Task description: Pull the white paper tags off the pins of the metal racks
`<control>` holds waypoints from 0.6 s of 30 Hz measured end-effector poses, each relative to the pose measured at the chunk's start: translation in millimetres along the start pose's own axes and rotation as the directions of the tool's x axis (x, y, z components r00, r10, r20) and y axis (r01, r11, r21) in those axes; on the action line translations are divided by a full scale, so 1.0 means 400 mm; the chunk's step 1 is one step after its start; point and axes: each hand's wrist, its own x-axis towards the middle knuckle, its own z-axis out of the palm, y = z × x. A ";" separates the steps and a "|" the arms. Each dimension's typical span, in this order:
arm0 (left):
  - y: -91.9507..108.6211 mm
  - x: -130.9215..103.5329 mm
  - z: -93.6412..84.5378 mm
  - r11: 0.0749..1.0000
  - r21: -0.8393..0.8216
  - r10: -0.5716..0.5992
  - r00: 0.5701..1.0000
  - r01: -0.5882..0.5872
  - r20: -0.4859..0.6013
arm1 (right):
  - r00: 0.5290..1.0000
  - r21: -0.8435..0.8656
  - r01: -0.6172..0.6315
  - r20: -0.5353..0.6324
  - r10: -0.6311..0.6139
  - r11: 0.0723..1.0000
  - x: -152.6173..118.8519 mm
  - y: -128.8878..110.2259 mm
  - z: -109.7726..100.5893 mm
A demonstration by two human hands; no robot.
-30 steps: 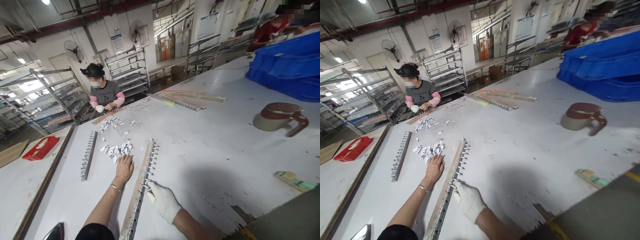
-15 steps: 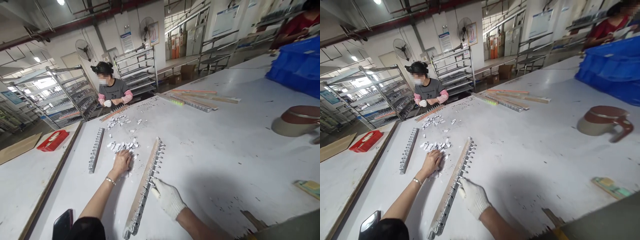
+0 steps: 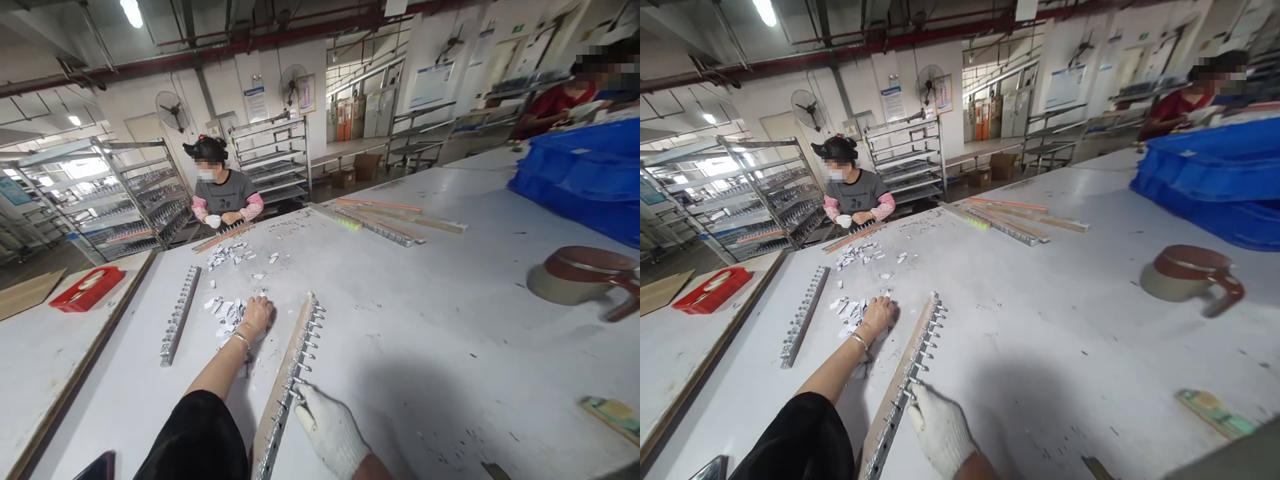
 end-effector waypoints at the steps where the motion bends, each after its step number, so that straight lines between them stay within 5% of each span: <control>1: -0.003 -0.023 -0.015 0.999 -0.044 -0.011 1.000 0.010 -0.021 | 1.000 0.005 -0.005 0.009 0.005 1.000 0.001 0.000 -0.004; 6: 0.036 -0.235 -0.085 0.947 -0.304 -0.164 0.972 0.107 -0.169 | 0.998 0.064 -0.035 0.051 0.032 0.997 -0.007 -0.044 -0.059; 8: 0.087 -0.349 -0.095 0.834 -0.533 -0.247 0.960 0.141 -0.132 | 0.999 0.003 0.043 -0.014 -0.043 0.999 -0.020 -0.086 -0.081; 9: 0.117 -0.406 -0.096 0.591 -0.787 -0.307 0.951 0.176 -0.018 | 0.993 -0.052 0.107 -0.038 -0.109 0.993 -0.027 -0.107 -0.086; 11: 0.176 -0.507 -0.098 0.061 -0.938 -0.307 0.901 0.340 0.307 | 0.966 -0.151 0.245 -0.044 -0.254 0.958 -0.042 -0.141 -0.082; 12: 0.201 -0.548 -0.099 -0.126 -0.910 -0.272 0.868 0.396 0.416 | 0.949 -0.175 0.303 -0.029 -0.313 0.937 -0.049 -0.151 -0.073; 13: 0.222 -0.582 -0.101 -0.219 -0.878 -0.248 0.845 0.427 0.473 | 0.934 -0.185 0.347 -0.018 -0.356 0.919 -0.055 -0.156 -0.064; 15: 0.248 -0.628 -0.107 -0.202 -0.895 -0.261 0.860 0.397 0.440 | 0.925 -0.160 0.374 -0.001 -0.379 0.913 -0.068 -0.158 -0.047; 18: 0.259 -0.659 -0.117 0.055 -0.956 -0.292 0.921 0.287 0.259 | 0.953 -0.043 0.303 0.033 -0.302 0.952 -0.088 -0.153 -0.050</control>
